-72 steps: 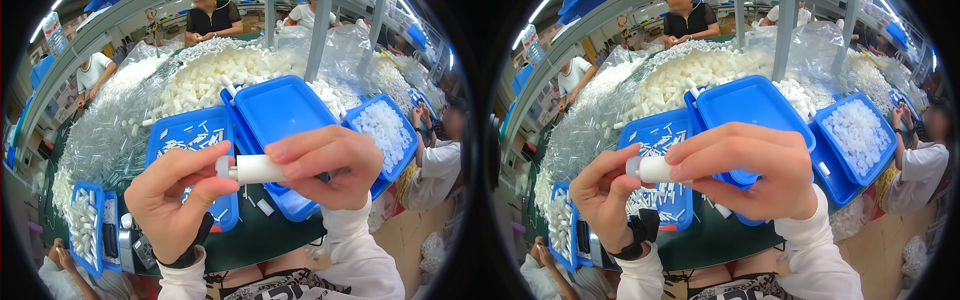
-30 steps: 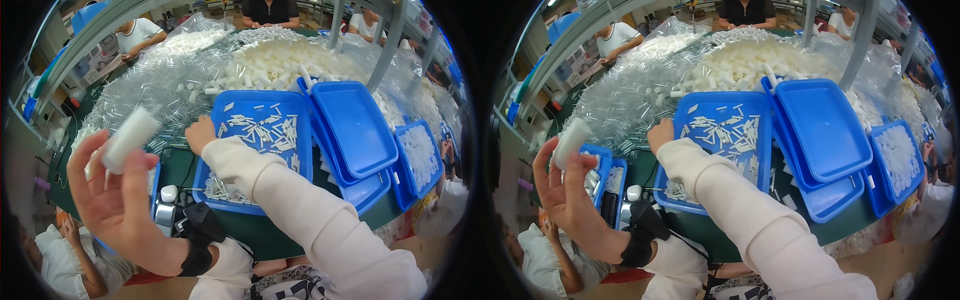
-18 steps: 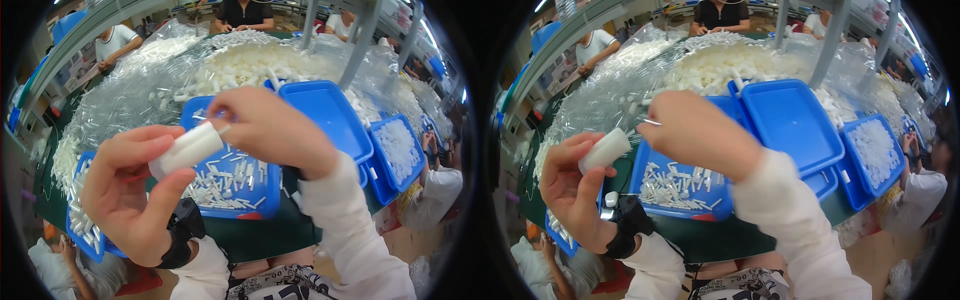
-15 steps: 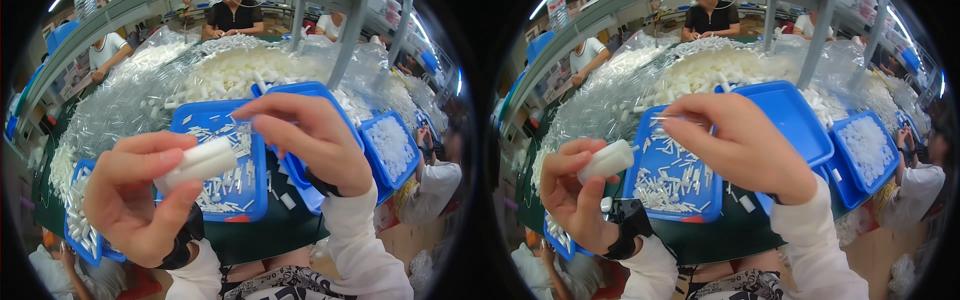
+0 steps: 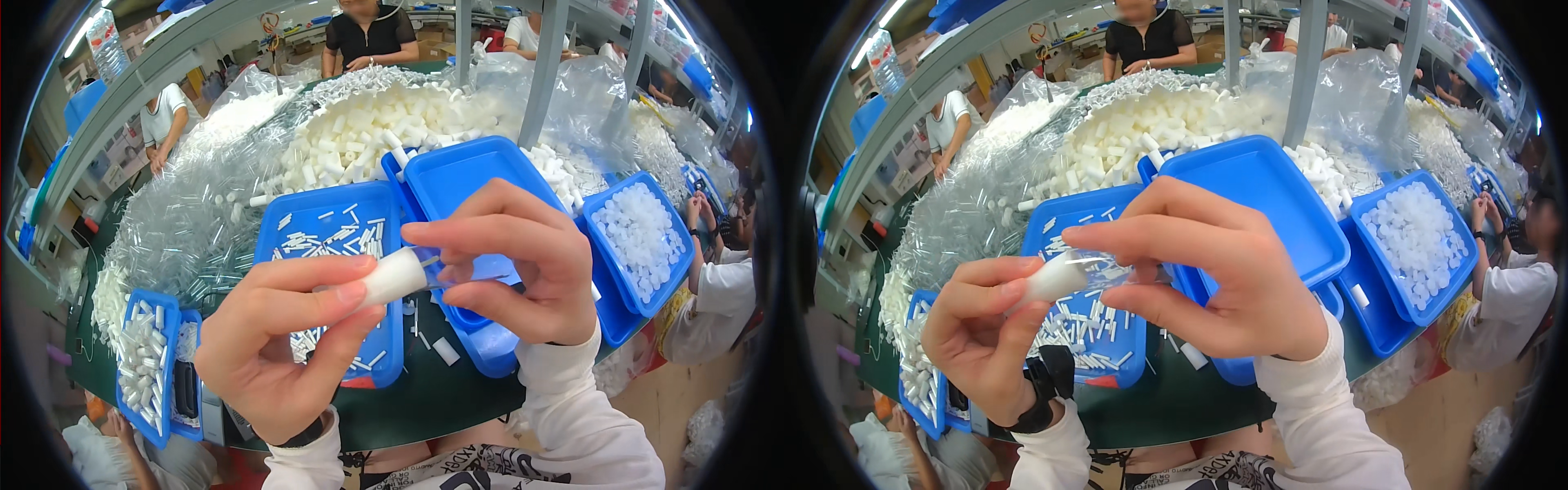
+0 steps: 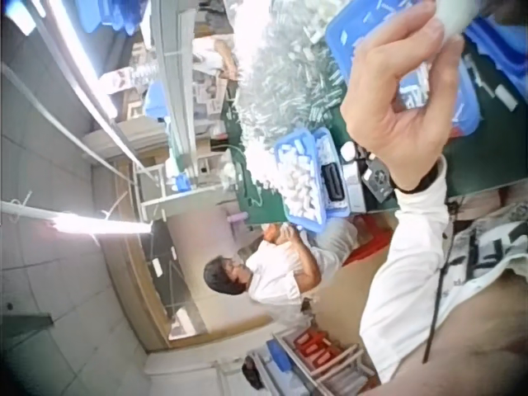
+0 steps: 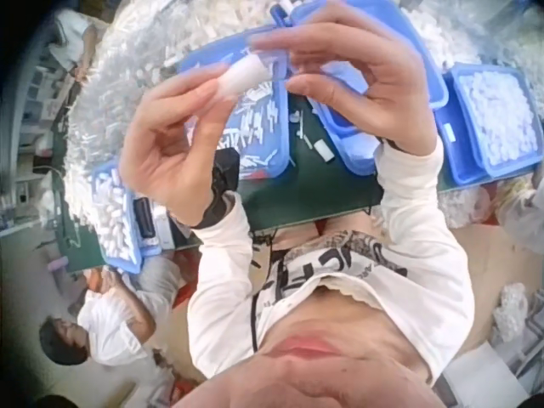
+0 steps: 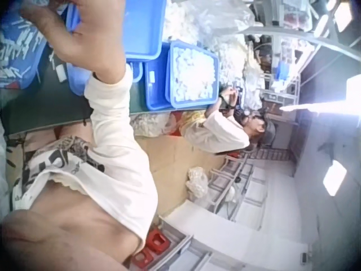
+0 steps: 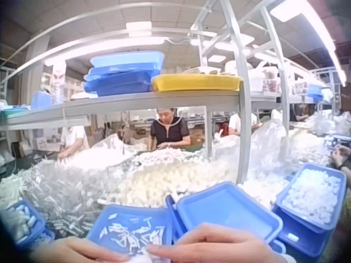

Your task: The person assembles small white cylindrical components by hand. They pick up a white plastic tube and a thin white rod from blue trays, insert the rod into the tube, and place the assembled unit into a collection tray. The process is repeated continuously throughout the clip.

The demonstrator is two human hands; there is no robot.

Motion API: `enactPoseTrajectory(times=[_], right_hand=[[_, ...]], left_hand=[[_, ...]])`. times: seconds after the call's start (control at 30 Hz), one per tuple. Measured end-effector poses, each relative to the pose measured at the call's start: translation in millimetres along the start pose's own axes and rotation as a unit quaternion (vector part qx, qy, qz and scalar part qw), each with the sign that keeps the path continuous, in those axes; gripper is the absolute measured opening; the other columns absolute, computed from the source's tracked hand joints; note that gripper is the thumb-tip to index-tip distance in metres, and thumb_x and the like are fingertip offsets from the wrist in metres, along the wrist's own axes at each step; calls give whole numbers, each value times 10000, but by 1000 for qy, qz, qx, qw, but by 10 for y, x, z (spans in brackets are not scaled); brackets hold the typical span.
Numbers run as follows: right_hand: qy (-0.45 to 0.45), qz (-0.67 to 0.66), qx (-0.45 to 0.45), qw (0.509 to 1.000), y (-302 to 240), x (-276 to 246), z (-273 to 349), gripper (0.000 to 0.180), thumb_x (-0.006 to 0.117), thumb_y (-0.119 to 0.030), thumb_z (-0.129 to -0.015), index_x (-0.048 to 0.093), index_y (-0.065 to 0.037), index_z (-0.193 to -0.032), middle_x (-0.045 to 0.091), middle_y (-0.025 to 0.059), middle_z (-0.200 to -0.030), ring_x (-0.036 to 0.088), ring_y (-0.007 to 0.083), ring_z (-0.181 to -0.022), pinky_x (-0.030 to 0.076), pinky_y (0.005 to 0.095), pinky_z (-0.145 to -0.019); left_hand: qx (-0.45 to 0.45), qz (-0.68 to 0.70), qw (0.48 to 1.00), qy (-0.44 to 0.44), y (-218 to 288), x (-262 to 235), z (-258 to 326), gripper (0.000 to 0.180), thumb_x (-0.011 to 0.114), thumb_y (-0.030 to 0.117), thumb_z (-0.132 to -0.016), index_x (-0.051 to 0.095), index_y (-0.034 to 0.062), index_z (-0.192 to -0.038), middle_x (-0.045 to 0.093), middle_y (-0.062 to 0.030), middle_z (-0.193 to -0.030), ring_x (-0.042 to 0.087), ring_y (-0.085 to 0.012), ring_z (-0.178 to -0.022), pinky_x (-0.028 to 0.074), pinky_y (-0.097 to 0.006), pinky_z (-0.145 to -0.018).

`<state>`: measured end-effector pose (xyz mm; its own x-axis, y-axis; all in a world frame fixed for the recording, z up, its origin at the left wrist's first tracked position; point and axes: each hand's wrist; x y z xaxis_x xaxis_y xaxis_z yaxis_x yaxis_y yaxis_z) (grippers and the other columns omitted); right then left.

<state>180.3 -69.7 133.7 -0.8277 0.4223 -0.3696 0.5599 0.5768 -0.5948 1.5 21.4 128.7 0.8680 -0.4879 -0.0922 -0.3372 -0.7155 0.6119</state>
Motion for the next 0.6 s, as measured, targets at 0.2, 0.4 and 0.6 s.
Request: enactPoseTrajectory(times=[0.2, 0.4, 0.6], right_hand=[[38, 123, -164, 978, 129, -11, -28, 367, 741, -75, -645, 673, -29, -1003, 574, 68, -802, 560, 140, -648, 446, 231, -554], [84, 74, -56, 992, 41, 111, -34, 390, 758, -1, -606, 652, 11, -981, 623, 125, -869, 618, 173, -733, 502, 268, -622], [39, 64, -31, 997, -42, 20, 33, 363, 782, -7, -608, 626, 55, -930, 653, 140, -866, 631, 191, -778, 507, 278, -665]], left_hand=[[-121, 126, 985, -13, -26, 56, -33, 230, 692, -128, -646, 622, -24, -838, 635, -200, -903, 633, -219, -830, 511, -279, -686], [-126, 115, 985, 22, -65, 110, -68, 310, 682, -115, -647, 581, -72, -938, 603, -203, -971, 628, -223, -842, 543, -286, -676], [-58, 46, 997, -4, -26, 50, 12, 324, 735, -9, -659, 580, -68, -937, 606, -185, -935, 621, -223, -861, 523, -288, -705]])
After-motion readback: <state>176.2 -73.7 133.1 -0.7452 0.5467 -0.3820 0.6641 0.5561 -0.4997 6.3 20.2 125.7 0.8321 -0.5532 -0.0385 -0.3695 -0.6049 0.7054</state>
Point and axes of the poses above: each hand's wrist, its own z-axis away from the middle knuckle, its own x-axis out of the palm, y = z × x
